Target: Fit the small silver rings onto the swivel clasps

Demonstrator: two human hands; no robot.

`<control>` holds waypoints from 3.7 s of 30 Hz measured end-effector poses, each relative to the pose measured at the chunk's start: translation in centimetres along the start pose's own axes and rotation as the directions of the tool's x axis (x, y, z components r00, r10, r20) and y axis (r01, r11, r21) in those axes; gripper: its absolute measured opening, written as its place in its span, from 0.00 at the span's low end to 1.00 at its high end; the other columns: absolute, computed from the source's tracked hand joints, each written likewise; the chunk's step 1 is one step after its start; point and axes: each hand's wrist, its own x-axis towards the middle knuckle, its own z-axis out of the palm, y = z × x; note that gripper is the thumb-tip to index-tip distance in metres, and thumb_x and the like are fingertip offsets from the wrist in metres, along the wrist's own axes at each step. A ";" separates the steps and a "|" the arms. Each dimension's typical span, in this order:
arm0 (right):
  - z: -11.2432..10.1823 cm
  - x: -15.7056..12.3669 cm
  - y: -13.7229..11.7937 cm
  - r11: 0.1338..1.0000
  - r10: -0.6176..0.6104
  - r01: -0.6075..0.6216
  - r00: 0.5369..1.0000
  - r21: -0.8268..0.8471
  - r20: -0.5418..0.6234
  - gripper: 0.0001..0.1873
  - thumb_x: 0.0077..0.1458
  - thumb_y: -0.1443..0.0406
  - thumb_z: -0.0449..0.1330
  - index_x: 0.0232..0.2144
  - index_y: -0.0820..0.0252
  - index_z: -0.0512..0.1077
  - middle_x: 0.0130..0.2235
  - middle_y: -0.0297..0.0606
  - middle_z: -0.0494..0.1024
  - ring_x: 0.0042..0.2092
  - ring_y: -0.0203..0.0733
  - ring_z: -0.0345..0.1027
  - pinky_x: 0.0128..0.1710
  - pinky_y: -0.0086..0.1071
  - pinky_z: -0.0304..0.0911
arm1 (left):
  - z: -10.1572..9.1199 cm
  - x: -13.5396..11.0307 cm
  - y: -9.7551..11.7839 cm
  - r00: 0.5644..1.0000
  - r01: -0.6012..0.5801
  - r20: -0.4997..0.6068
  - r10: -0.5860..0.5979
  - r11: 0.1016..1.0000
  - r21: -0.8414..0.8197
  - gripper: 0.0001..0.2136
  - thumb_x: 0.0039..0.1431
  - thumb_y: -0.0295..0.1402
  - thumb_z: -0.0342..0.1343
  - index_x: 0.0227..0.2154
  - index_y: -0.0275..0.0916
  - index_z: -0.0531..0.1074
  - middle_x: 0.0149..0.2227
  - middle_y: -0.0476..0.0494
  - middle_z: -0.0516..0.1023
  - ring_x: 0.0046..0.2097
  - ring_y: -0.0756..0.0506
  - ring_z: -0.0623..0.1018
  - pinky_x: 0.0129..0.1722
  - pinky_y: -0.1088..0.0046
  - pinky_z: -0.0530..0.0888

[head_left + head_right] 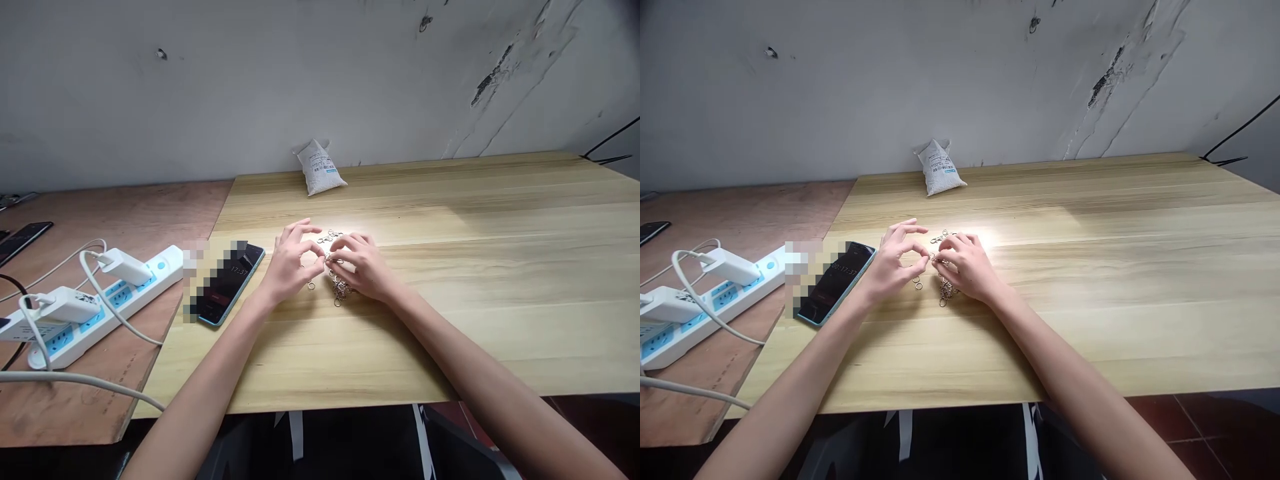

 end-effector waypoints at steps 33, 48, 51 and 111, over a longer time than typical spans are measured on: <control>-0.1 -0.2 0.3 0.993 -0.046 0.028 0.986 0.111 0.162 0.10 0.61 0.61 0.57 0.34 0.58 0.76 0.35 0.38 0.75 0.36 0.39 0.64 0.35 0.32 0.57 | -1.5 -0.2 -2.7 0.986 -0.065 0.166 0.027 0.972 0.226 0.04 0.49 0.28 0.59 0.22 0.41 0.71 0.51 0.42 0.73 0.62 0.36 0.63 0.65 0.47 0.49; 0.5 0.0 1.9 0.968 0.150 -0.158 0.987 0.197 0.054 0.15 0.61 0.63 0.55 0.23 0.60 0.71 0.25 0.33 0.68 0.28 0.34 0.59 0.30 0.29 0.53 | 3.9 4.8 -2.3 0.990 -0.004 0.136 -0.038 0.956 0.294 0.10 0.61 0.34 0.52 0.40 0.40 0.76 0.42 0.39 0.75 0.47 0.38 0.72 0.53 0.55 0.60; 0.3 -0.2 1.9 0.967 0.165 -0.174 0.984 0.188 0.060 0.16 0.61 0.62 0.55 0.22 0.60 0.69 0.24 0.32 0.68 0.27 0.33 0.58 0.29 0.29 0.51 | 4.6 6.2 -2.3 0.989 -0.035 0.147 -0.012 0.948 0.317 0.08 0.60 0.31 0.52 0.32 0.41 0.77 0.37 0.40 0.76 0.44 0.38 0.72 0.53 0.55 0.60; -1.0 0.4 -0.3 0.956 -0.101 0.115 0.993 0.269 -0.064 0.10 0.57 0.70 0.55 0.31 0.55 0.76 0.33 0.34 0.79 0.33 0.39 0.66 0.37 0.34 0.58 | 0.7 1.0 -1.5 0.999 0.029 -0.039 -0.030 0.999 -0.039 0.03 0.59 0.32 0.59 0.33 0.44 0.78 0.40 0.46 0.74 0.47 0.44 0.72 0.50 0.60 0.69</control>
